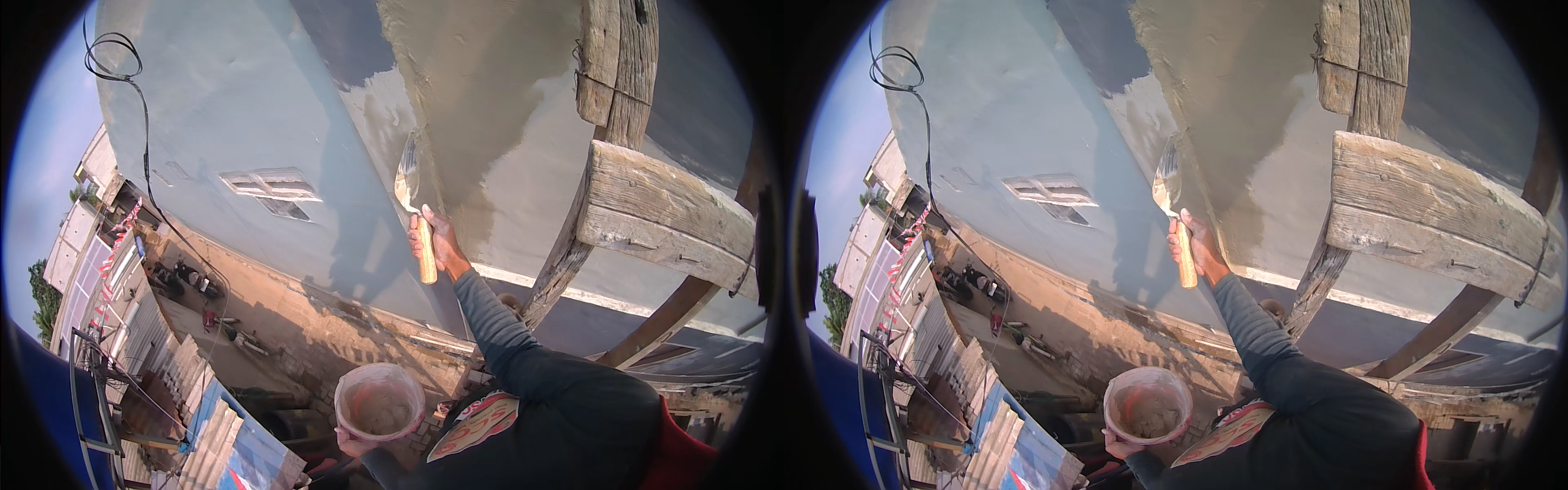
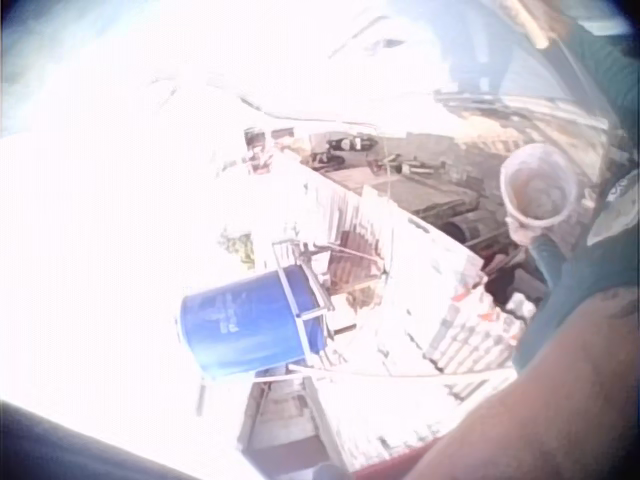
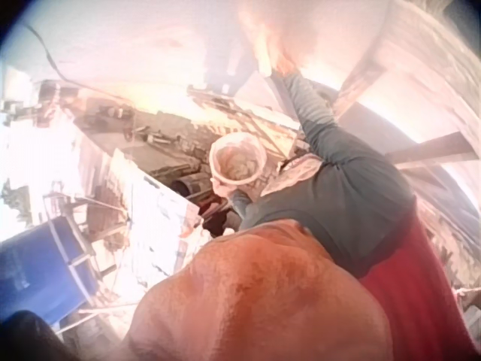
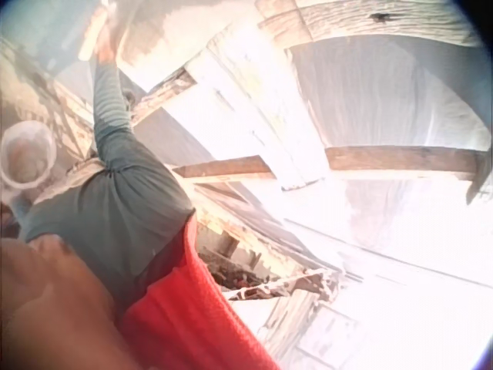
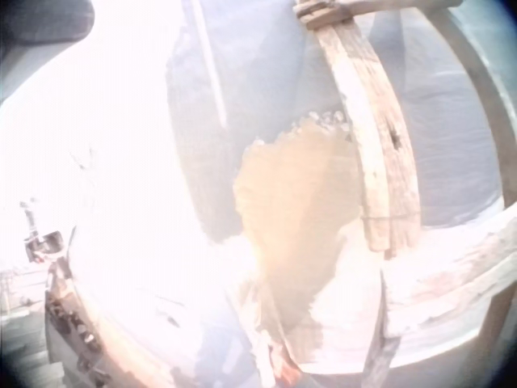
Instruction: The person scoops plaster from a bucket with a trowel and applies it onto the exterior wall surface, smoothing it across the wall.
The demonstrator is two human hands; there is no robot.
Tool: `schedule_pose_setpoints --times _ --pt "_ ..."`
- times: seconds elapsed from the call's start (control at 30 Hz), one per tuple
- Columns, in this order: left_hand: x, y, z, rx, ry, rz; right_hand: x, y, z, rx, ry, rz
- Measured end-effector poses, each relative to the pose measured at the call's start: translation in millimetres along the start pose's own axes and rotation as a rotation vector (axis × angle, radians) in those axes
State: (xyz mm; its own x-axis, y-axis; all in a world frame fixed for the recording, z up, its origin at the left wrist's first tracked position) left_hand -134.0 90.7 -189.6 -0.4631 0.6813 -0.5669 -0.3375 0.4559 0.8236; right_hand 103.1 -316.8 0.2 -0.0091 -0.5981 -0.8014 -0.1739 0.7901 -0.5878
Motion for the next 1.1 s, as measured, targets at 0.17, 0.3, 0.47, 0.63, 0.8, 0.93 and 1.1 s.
schedule_pose_setpoints --times 0.17,0.3,0.47,0.63,0.8,0.93,1.1 --pt "-1 -1 5 -0.006 -0.016 0.012 -19 13 -19 0.112 0.116 -0.209" --pt "10 -6 6 -0.04 0.051 0.067 -19 -20 -15 0.202 0.322 -0.311" --pt "-1 2 -6 -0.012 0.054 0.054 -5 -37 -2 0.217 0.346 -0.38" --pt "10 3 -10 0.008 0.135 0.055 11 -20 4 0.19 0.314 -0.339" --pt "15 1 -7 0.046 0.038 -0.021 19 3 11 0.104 0.246 -0.161" --pt "1 -1 -2 0.024 0.038 0.038 22 22 6 -0.1 0.194 0.071" --pt "-19 3 3 0.034 -0.001 0.02 10 51 -13 -0.187 0.02 0.224"
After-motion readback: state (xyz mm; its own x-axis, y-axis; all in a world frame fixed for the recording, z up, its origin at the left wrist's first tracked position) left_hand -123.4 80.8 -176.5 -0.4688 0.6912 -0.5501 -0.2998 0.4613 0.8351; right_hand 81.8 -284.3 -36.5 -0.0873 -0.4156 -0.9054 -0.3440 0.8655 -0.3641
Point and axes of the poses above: each hand's wrist, its own z-axis towards the middle knuckle, its own x-axis out of the back of the hand, y = z × x, the point moved 2 cm from there along z, towards the middle knuckle, and after that the axes turned 14 degrees about -x, right-handed, at the moved point
